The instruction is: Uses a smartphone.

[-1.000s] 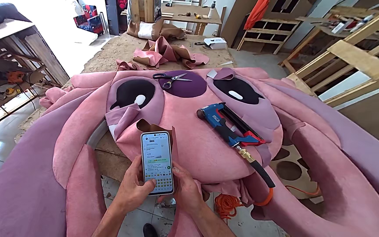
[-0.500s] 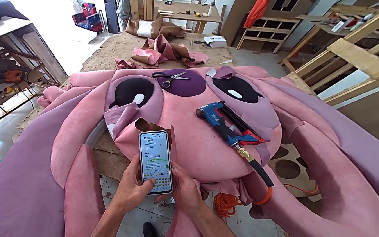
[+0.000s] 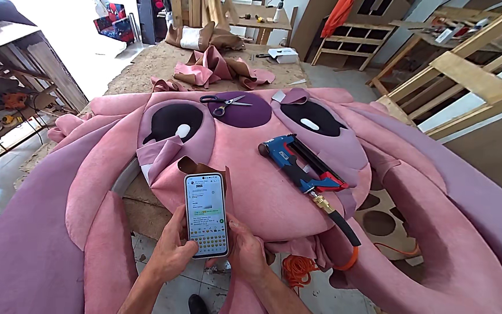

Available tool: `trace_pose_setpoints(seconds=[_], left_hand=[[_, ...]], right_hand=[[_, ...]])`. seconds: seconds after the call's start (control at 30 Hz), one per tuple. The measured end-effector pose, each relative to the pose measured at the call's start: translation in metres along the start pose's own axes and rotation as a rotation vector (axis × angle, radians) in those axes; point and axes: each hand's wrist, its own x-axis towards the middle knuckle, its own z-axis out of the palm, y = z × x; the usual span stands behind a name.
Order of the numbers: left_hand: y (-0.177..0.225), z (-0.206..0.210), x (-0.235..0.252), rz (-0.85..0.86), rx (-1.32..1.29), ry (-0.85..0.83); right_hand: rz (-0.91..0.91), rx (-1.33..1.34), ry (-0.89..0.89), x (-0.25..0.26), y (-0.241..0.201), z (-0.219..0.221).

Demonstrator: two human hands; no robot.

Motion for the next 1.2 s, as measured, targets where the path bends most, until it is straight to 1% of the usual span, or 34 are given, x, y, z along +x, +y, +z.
trace_pose_setpoints(seconds=[0.13, 0.3, 0.5, 0.63, 0.77, 0.87, 1.0, 1.13, 1.2], left_hand=[[0.002, 0.000, 0.000, -0.011, 0.013, -0.024], [0.003, 0.004, -0.001, -0.012, 0.028, 0.016], [0.002, 0.005, 0.000, -0.004, 0.030, 0.017], [0.001, 0.010, 0.001, 0.007, 0.036, 0.070], [0.001, 0.004, 0.000, 0.026, -0.028, 0.019], [-0.001, 0.001, 0.001, 0.073, -0.089, -0.013], [-0.002, 0.000, 0.002, 0.085, -0.086, -0.004], [-0.002, -0.001, 0.001, 0.063, -0.105, -0.007], [-0.002, -0.002, 0.001, 0.067, -0.110, -0.023]], right_hand=[[-0.005, 0.007, -0.008, 0.000, 0.000, 0.000], [-0.014, -0.008, -0.014, -0.001, 0.000, 0.000], [-0.024, -0.011, -0.019, -0.001, 0.001, -0.001], [-0.029, -0.022, -0.021, -0.001, 0.001, 0.000], [-0.030, -0.004, -0.048, 0.000, 0.002, -0.002], [-0.028, 0.007, -0.066, 0.000, 0.002, -0.004], [-0.018, -0.018, -0.048, 0.000, 0.001, -0.002], [-0.011, -0.096, 0.041, 0.000, 0.001, 0.003], [-0.018, -0.120, 0.055, 0.000, 0.001, 0.004]])
